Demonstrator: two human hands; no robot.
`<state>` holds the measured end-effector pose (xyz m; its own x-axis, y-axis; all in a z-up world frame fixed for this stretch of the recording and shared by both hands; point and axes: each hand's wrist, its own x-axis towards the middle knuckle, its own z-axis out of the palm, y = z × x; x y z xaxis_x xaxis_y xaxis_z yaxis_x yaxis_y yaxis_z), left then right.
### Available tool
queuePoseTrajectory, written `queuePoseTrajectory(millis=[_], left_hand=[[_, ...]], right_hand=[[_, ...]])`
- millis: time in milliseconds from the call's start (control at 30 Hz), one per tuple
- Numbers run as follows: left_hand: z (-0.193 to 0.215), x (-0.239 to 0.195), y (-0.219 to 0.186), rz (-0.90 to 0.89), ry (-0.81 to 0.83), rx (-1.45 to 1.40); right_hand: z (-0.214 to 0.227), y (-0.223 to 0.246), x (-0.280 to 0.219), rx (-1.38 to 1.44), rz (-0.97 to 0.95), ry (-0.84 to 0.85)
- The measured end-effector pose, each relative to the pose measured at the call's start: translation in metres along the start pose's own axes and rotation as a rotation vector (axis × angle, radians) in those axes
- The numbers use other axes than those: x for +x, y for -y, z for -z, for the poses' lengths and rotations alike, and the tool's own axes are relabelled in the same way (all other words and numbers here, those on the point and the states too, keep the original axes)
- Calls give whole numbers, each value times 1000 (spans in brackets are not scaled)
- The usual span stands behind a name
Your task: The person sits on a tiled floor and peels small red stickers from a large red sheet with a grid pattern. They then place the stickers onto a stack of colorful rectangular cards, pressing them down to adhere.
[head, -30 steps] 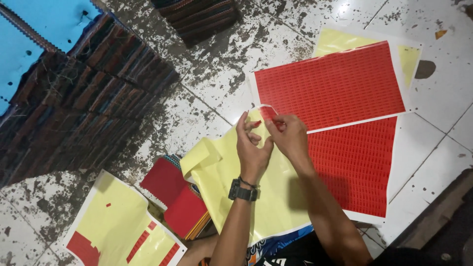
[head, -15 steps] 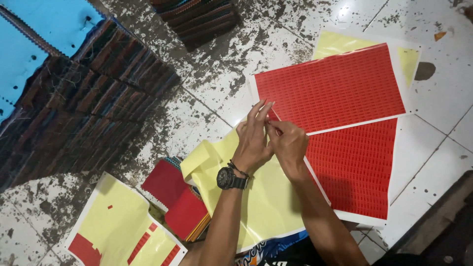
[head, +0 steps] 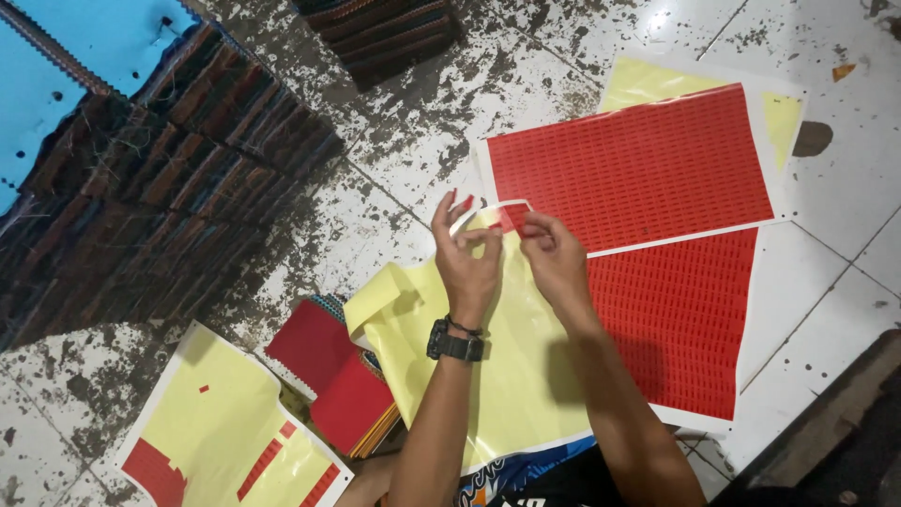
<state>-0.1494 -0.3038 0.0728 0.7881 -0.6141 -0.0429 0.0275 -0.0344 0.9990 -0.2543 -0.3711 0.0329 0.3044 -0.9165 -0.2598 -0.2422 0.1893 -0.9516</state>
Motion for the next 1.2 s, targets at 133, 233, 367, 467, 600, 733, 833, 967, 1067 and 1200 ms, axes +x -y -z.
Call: queuePoseTrajectory(millis=[133,233,367,467,600,733,833,967,1067,1200], left_hand=[[5,-1,20,-181,-48,234],[10,-5,23,-322,9,431],[13,-12,21,-357,50,642],[13,-11,18,-382,78,688],[10,-3,11,-469,143,659],[12,-1,-11,-414,194,485],[12,0,-1,-236,151,169],[4,-1,5,-72,118,-152],[-2,0,2,10,54,-245],[-3,4,1,-121,-54,84]], right_hand=[[0,-1,15,-389,120,13],[-5,-4,22,-548,134,26],[-6,-13,22,-579,105,-41],[-11,-14,17,-568,162,-145],[-14,-13,2,-662,363,-261],[-13,-1,-6,-523,506,-179],[-8,0,-12,-90,353,-13],[4,-4,-11,191,153,142],[3,-1,-5,152,96,133],[2,6,10,-357,145,50]])
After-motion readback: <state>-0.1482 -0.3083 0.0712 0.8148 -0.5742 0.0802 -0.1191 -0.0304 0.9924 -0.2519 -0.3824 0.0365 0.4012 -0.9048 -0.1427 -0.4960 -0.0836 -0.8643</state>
